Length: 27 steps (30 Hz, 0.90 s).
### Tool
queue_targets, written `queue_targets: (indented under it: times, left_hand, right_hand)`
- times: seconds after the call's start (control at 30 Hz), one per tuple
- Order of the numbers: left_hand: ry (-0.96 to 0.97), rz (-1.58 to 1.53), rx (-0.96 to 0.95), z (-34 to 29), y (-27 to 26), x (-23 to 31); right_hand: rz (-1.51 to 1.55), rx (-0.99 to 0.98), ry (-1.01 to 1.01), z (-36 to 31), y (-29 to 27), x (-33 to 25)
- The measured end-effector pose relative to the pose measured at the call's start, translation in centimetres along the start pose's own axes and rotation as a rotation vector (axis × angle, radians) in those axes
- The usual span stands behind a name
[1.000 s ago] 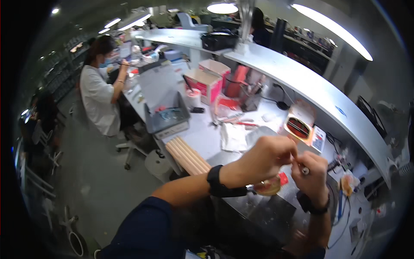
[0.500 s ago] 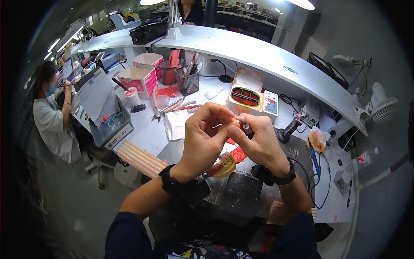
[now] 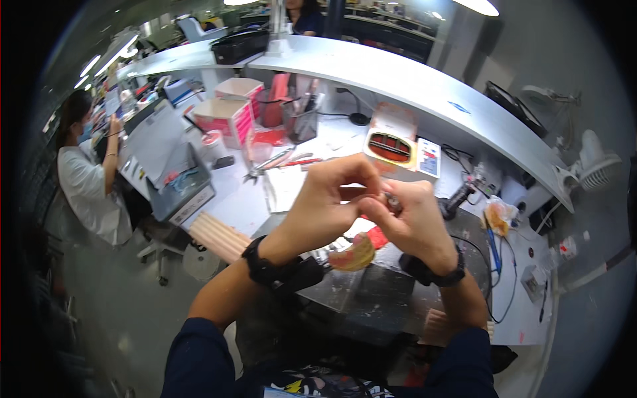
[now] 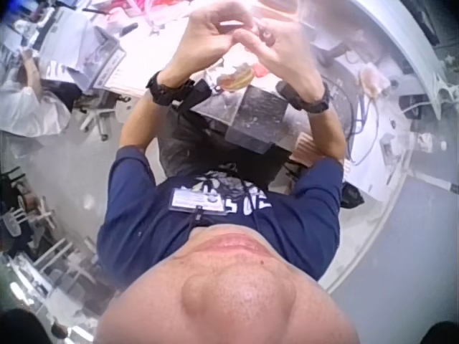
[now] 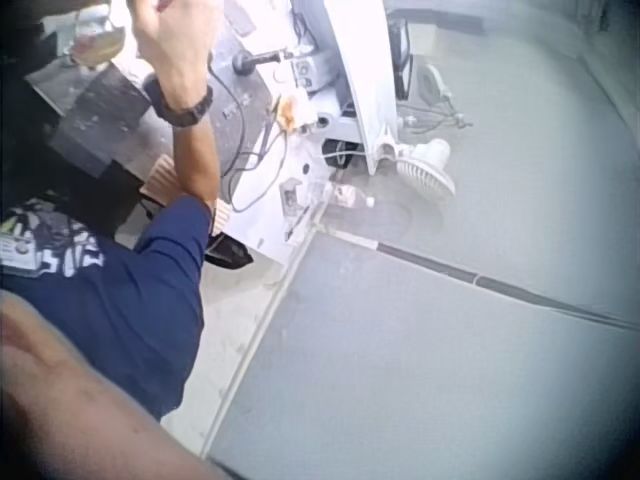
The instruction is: The recorder is manufacturing and refining a dental prosthetic model using manual and electric tools.
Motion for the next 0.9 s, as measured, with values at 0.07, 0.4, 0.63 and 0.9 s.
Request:
queue_targets:
  times: [0.07,0.4,0.63,0.9]
  left_hand:
    - [0.076,0.070,-0.034,-0.3,0.0,0.3]
    - [-0.173,0.320,0.222,-6.6,-3.3,-4.5]
    - [-0.198,0.245,0.325,-9.1,-3.3,-6.4]
    - [-0.272,0.252,0.350,-11.1,-3.0,-4.8]
  right_hand:
    - [-0.108,0.047,-0.057,-0.6,-0.1,-0.1]
    - [-1.280,0.341,0.426,-13.8,-19.7,-2.4]
    - [-1.248,0.074,0.858,-26.4,-33.9,7.0]
    - [-0.966,-0.132,0.526,-33.6,-32.7,9.8]
Point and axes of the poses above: each hand's wrist, its own z-axis towards the middle knuckle, its own y-axis out of the palm, x = y × z, the point moved 3 cm from there along z, towards the middle knuckle, and after that the axes turned 10 degrees about z, right-handed, at the moved point
